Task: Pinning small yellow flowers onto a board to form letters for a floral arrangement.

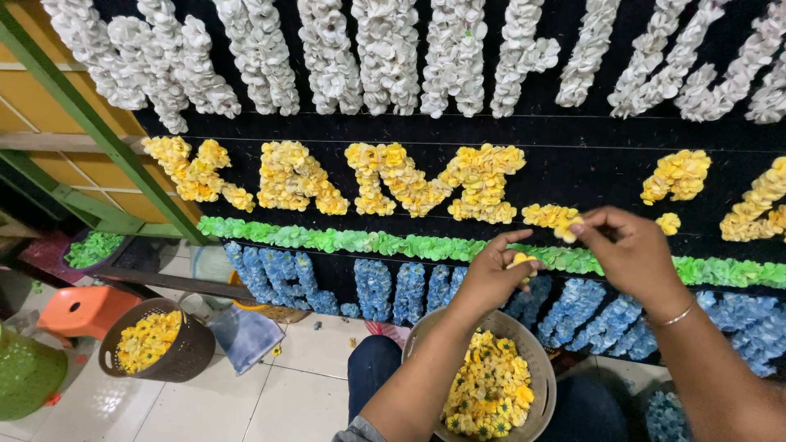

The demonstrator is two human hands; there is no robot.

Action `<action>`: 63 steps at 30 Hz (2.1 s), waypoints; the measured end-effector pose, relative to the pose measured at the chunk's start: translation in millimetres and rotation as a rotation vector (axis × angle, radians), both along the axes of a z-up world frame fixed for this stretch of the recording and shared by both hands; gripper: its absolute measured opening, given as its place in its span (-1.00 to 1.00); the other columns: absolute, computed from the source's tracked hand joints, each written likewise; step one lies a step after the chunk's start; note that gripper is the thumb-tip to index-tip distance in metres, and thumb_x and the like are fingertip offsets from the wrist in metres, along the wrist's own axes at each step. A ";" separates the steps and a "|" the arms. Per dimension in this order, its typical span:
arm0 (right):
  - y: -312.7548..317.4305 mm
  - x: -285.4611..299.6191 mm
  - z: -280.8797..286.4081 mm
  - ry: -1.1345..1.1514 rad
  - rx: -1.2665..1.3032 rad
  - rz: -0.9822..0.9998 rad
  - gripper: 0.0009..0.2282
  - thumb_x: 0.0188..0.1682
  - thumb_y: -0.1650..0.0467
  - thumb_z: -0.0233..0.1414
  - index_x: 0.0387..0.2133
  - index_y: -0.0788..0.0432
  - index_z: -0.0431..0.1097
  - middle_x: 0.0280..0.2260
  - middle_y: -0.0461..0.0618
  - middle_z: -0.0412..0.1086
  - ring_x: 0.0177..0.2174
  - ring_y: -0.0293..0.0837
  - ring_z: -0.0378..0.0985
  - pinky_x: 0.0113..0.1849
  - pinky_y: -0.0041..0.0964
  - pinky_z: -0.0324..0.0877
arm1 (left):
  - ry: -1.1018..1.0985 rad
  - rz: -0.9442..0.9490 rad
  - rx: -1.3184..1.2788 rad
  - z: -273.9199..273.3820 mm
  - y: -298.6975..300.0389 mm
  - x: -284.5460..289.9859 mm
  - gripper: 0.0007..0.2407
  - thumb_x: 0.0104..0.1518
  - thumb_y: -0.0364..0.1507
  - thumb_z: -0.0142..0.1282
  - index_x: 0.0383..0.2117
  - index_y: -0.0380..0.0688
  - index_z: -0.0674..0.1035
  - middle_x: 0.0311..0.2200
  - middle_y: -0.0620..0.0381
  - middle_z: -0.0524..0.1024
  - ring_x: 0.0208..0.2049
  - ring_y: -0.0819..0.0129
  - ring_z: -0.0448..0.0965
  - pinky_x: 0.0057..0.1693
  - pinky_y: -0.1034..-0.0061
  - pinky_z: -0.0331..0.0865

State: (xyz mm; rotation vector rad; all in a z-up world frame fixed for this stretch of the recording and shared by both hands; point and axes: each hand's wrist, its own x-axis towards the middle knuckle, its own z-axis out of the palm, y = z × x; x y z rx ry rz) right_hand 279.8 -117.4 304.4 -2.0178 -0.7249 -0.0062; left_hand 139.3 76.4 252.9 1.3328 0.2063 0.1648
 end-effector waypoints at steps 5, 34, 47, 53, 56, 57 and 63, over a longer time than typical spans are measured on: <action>22.7 30.0 -12.2 -0.329 -0.023 0.032 -0.91 0.27 0.38 0.31 -0.22 0.13 0.69 -0.04 0.00 0.71 0.07 -0.02 0.62 0.04 -0.02 0.48 | -0.090 0.090 -0.139 -26.7 4.9 2.0 -0.54 0.44 -0.65 0.11 0.48 -0.11 0.54 0.16 -0.13 0.72 0.13 0.30 0.71 0.08 0.46 0.74; 39.5 44.5 -8.3 -0.636 -0.231 -0.067 -0.80 0.22 0.24 0.41 -0.33 0.03 0.67 -0.38 -0.03 0.54 -0.25 0.18 0.63 -0.13 0.31 0.48 | -0.150 0.060 0.801 15.0 -0.2 20.6 -0.41 0.34 -0.54 0.01 0.59 -0.16 0.36 0.03 -0.26 0.64 -0.16 -0.19 0.64 -0.23 -0.03 0.40; 23.9 28.1 15.3 -0.149 0.023 -0.052 -0.87 0.28 0.33 0.33 -0.17 0.15 0.72 -0.10 0.01 0.70 -0.08 -0.11 0.68 -0.03 -0.12 0.53 | -0.293 0.155 1.242 -16.1 9.2 47.0 -0.36 0.51 -0.34 0.15 0.72 0.35 0.20 -0.12 -0.03 0.60 -0.26 -0.05 0.57 -0.33 0.12 0.38; 46.3 52.0 2.8 -0.401 -0.160 -0.079 -0.83 0.27 0.23 0.30 -0.26 0.01 0.68 -0.29 -0.02 0.61 -0.14 0.08 0.62 -0.12 0.08 0.42 | -0.139 0.188 1.260 -22.8 2.2 54.1 -0.33 0.49 -0.30 0.14 0.74 0.44 0.19 -0.29 -0.05 0.64 -0.47 -0.13 0.59 -0.46 0.03 0.30; 40.4 36.9 10.4 -0.493 -0.236 -0.124 -0.76 0.23 0.17 0.38 -0.32 0.01 0.67 -0.37 -0.07 0.62 -0.25 0.06 0.64 -0.23 0.09 0.42 | -0.228 0.224 1.146 -17.6 -9.3 31.7 -0.42 0.50 -0.27 0.11 0.68 0.29 0.30 -0.22 -0.03 0.70 -0.46 0.00 0.60 -0.46 0.13 0.30; 41.3 29.3 26.0 -0.396 -0.216 -0.146 -0.73 0.16 0.15 0.48 -0.35 0.04 0.69 -0.36 -0.09 0.64 -0.33 -0.10 0.67 -0.33 -0.05 0.44 | -0.292 0.244 1.064 -6.6 -8.9 24.3 -0.50 0.51 -0.26 0.08 0.60 0.14 0.43 -0.15 0.00 0.76 -0.42 0.13 0.66 -0.43 0.25 0.36; -58.4 74.4 -20.6 -0.564 0.238 -0.416 -0.62 0.55 0.55 0.39 0.44 0.51 0.38 0.32 0.54 0.44 0.20 0.38 0.56 -0.03 0.19 0.56 | -0.018 0.159 0.536 -28.1 2.1 -49.3 -0.74 0.51 -0.22 0.21 0.20 0.08 0.76 -0.28 0.26 0.60 -0.40 0.38 0.52 -0.22 0.34 0.32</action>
